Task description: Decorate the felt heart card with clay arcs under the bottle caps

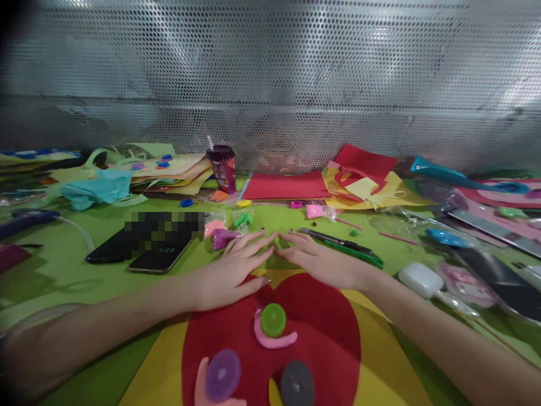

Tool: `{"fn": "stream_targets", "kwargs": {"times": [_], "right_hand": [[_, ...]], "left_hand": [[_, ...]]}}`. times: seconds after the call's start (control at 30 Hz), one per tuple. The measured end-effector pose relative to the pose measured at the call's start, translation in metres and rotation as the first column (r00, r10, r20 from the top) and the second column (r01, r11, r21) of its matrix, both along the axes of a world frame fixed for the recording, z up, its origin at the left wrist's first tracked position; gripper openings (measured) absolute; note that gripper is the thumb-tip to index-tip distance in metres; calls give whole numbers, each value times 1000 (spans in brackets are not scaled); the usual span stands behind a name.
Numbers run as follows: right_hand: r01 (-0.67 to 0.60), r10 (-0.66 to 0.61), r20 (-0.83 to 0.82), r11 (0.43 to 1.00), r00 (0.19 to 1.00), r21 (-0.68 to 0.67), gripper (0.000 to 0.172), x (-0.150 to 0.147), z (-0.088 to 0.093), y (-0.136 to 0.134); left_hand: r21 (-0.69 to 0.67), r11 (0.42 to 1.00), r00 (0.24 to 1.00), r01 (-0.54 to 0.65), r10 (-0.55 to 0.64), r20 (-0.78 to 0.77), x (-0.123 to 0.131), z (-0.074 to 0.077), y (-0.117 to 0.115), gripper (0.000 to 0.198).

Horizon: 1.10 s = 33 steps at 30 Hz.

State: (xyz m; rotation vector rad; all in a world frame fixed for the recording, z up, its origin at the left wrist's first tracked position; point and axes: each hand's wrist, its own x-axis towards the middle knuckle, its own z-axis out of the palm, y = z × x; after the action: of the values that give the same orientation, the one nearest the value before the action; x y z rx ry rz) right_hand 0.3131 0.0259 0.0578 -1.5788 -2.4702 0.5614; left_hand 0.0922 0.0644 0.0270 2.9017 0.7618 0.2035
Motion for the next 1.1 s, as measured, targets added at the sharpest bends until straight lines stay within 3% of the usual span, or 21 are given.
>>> {"fn": "stream_targets", "kwargs": {"times": [0.13,0.43,0.77,0.83,0.93,1.1], "right_hand": [[-8,9,-42,1000,999,19,37,1,-8,4],[104,-138,-250,984,958,-144,37,-10,-11,3],[117,-192,-384,970,903,-212,39,-12,-10,2],[105,-141,-318,986,938,-126,39,-14,-9,2],[127,-116,-99,985,988,116,42,-12,-7,5],[225,-316,130,859,940,459,44,7,-8,16]], "left_hand": [[-25,1000,1000,-3,3,-23,1,1,-1,60],[-64,997,997,33,-38,-69,3,-1,-3,66],[-1,1000,998,15,-15,-58,3,-1,-2,59],[16,1000,998,17,-16,-61,3,2,-2,58],[41,999,998,16,-14,-56,2,3,-2,55],[68,997,1000,-20,21,-10,0,1,1,60]]}}
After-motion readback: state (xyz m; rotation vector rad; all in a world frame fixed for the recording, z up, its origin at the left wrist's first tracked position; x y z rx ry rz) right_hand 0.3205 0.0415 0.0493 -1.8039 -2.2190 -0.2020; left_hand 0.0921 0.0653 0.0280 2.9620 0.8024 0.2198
